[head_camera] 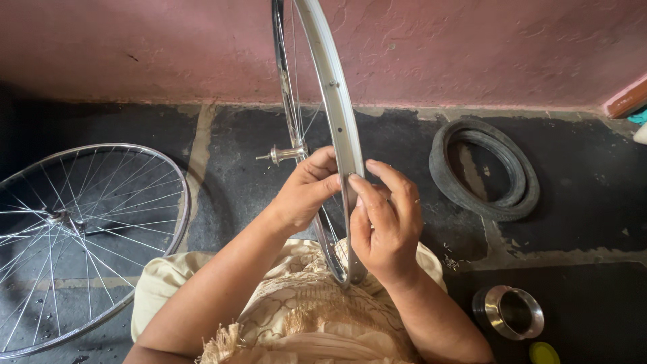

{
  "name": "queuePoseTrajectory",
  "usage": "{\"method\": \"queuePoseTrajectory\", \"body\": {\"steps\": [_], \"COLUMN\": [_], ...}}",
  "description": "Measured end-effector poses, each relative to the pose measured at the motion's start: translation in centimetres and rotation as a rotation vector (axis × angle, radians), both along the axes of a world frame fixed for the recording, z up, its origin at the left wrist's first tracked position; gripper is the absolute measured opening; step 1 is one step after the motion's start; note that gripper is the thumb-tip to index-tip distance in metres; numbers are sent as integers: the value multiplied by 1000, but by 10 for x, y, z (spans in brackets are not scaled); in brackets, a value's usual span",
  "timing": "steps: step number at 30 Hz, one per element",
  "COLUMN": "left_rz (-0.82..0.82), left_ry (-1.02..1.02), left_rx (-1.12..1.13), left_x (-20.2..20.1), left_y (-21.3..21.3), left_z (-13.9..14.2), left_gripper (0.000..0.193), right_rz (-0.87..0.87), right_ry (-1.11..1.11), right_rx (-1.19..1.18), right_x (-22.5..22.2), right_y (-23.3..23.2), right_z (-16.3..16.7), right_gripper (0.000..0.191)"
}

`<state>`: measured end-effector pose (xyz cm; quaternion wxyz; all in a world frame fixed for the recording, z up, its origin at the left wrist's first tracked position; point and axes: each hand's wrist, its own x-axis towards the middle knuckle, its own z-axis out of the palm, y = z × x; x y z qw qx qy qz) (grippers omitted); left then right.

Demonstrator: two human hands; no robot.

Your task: The person is assembling a bicycle wheel by inserting spokes into the rim and hub. They pick up individual spokes, thread them through the rim holes, and secure them at the hub, repeating the process for multiple spokes.

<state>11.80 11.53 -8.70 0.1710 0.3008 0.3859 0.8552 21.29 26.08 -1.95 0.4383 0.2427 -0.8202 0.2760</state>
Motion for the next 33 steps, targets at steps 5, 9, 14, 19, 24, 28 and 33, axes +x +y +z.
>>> {"method": "queuePoseTrajectory", "body": {"steps": [5, 9, 14, 19, 24, 28, 33], "left_rz": [82, 45, 16, 30, -8, 30, 74], "left_ry": [1, -12, 7, 25, -27, 49, 3], "left_rx": [-18, -64, -23, -21, -63, -21, -76], "left_x": [5, 3, -3, 0, -1, -2, 1], "left_y": [6, 5, 0, 2, 2, 0, 5], "left_z": [-1, 0, -2, -6, -2, -2, -8], "left_gripper": [26, 28, 28, 23, 26, 24, 26], "right_rz": [9, 64, 307, 393, 432, 455, 433], "right_ry": [0, -66, 11, -182, -245, -274, -258], "right_rx": [-2, -123, -468, -391, -433, -443, -365], "right_x": [-2, 8, 21, 33, 33, 34, 33], "right_y": [2, 14, 1, 0, 0, 1, 5], "right_z": [-7, -21, -67, -101, -118, -124, -126], "right_gripper": [29, 32, 56, 88, 89, 86, 85]}}
